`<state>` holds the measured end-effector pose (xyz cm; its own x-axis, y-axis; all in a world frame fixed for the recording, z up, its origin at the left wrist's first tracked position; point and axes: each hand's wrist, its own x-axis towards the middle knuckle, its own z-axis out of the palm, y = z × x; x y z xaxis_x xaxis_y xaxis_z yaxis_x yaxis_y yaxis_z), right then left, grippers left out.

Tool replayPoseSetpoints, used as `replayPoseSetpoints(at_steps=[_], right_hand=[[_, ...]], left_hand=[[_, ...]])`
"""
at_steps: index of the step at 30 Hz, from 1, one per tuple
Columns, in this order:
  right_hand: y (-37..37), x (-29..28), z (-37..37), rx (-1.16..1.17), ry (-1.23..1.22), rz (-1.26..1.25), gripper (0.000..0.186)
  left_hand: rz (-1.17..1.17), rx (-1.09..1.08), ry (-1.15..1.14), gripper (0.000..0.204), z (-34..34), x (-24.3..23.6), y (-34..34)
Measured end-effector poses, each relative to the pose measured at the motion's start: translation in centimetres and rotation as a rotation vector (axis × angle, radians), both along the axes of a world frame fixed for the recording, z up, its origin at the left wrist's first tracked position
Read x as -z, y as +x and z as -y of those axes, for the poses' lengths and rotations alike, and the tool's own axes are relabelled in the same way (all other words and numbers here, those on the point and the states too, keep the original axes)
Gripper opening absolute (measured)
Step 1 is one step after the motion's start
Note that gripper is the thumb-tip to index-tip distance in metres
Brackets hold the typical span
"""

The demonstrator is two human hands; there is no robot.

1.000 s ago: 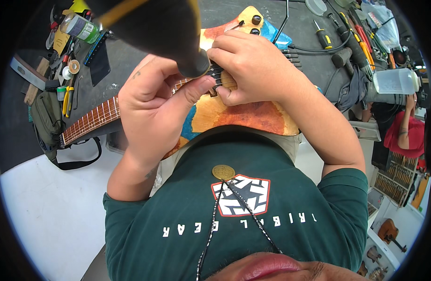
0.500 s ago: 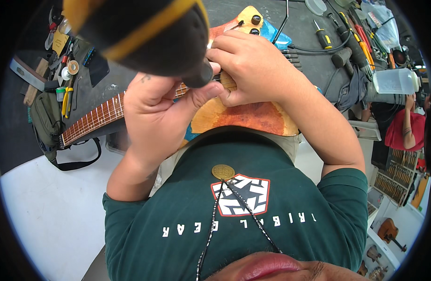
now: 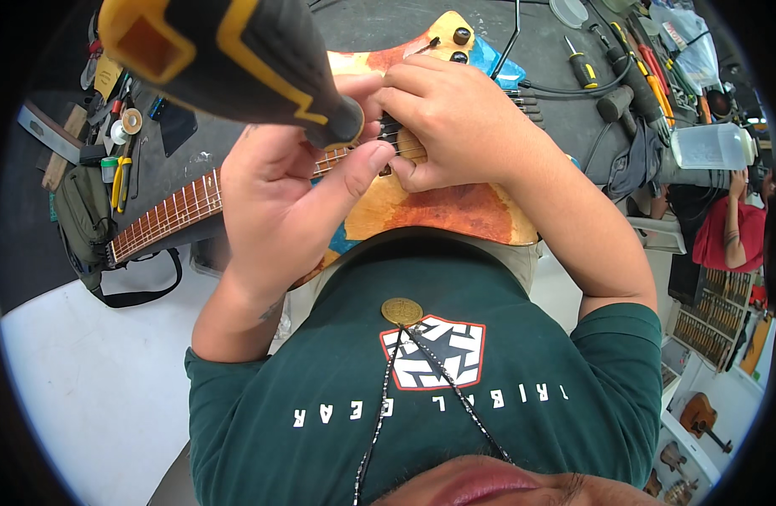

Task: The person works on an electric guitar by adjusting components in the back cavity and then using a screwdriver to tighten or adjust the pickups and bridge area on the front.

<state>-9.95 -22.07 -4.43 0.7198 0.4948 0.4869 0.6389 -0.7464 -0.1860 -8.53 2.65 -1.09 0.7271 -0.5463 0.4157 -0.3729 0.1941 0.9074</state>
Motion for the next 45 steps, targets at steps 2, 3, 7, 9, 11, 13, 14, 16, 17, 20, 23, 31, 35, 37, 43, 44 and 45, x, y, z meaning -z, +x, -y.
replayPoseSetpoints(at_steps=[2, 3, 7, 9, 11, 13, 14, 16, 17, 20, 23, 31, 35, 37, 43, 44, 45], right_hand=[[0.0, 0.0, 0.0, 0.001, 0.004, 0.010, 0.055], [0.0, 0.1, 0.0, 0.007, 0.001, 0.010, 0.055], [0.0, 0.1, -0.1, 0.007, 0.012, -0.005, 0.055], [-0.1, -0.1, -0.1, 0.010, 0.013, -0.029, 0.054], [0.0, -0.2, -0.1, 0.011, 0.014, -0.052, 0.053], [0.1, 0.0, -0.1, -0.009, -0.016, -0.021, 0.050], [0.1, -0.3, -0.2, -0.011, -0.016, -0.019, 0.050], [-0.2, -1.1, -0.3, 0.019, -0.062, -0.158, 0.045], [-0.3, -1.1, -0.2, 0.019, -0.063, -0.156, 0.045], [-0.3, -0.8, -0.2, 0.030, -0.041, -0.111, 0.045], [-0.2, -0.7, -0.1, 0.026, -0.030, -0.086, 0.044], [-0.1, -0.7, -0.1, 0.023, -0.023, -0.093, 0.044], [-0.1, -0.5, -0.1, 0.017, -0.004, -0.067, 0.043], [0.0, -0.5, 0.0, 0.006, -0.015, -0.042, 0.055], [-0.1, -0.8, -0.2, 0.008, 0.000, -0.073, 0.043], [0.0, -0.7, -0.1, 0.006, -0.002, -0.069, 0.043], [0.1, -0.5, -0.1, 0.000, 0.015, -0.052, 0.043]], left_hand=[[0.012, -0.020, 0.004, 0.053, -0.4, 0.6, 0.1], [-0.007, -0.025, -0.030, 0.054, -0.4, 0.9, 0.1], [-0.168, -0.057, -0.011, 0.053, -0.3, -0.6, -0.3], [-0.169, 0.002, -0.024, 0.053, -0.3, -0.6, 0.0], [-0.173, 0.017, -0.072, 0.053, 0.1, -0.6, -0.2], [-0.178, 0.029, -0.120, 0.053, 0.4, -0.5, -0.6], [-0.198, 0.032, -0.144, 0.053, 0.5, -0.3, -0.7], [-0.217, 0.037, -0.171, 0.053, 0.4, 0.1, -0.6], [-0.171, 0.041, -0.104, 0.049, 0.1, 0.2, -0.2], [-0.082, 0.051, -0.051, 0.041, -0.9, 1.3, 0.7], [-0.072, 0.044, -0.077, 0.036, -0.7, 0.8, 0.5], [-0.167, 0.007, -0.084, 0.040, 0.4, -0.3, -0.3], [-0.097, -0.033, -0.020, 0.037, -0.2, 0.4, -0.1], [-0.067, -0.050, 0.045, 0.036, -0.8, 0.8, 0.2], [-0.152, 0.016, -0.046, 0.038, -0.1, 0.0, -0.1], [-0.145, 0.024, -0.089, 0.039, 0.0, 0.1, -0.2], [-0.141, 0.033, -0.130, 0.040, 0.1, 0.2, -0.2]])
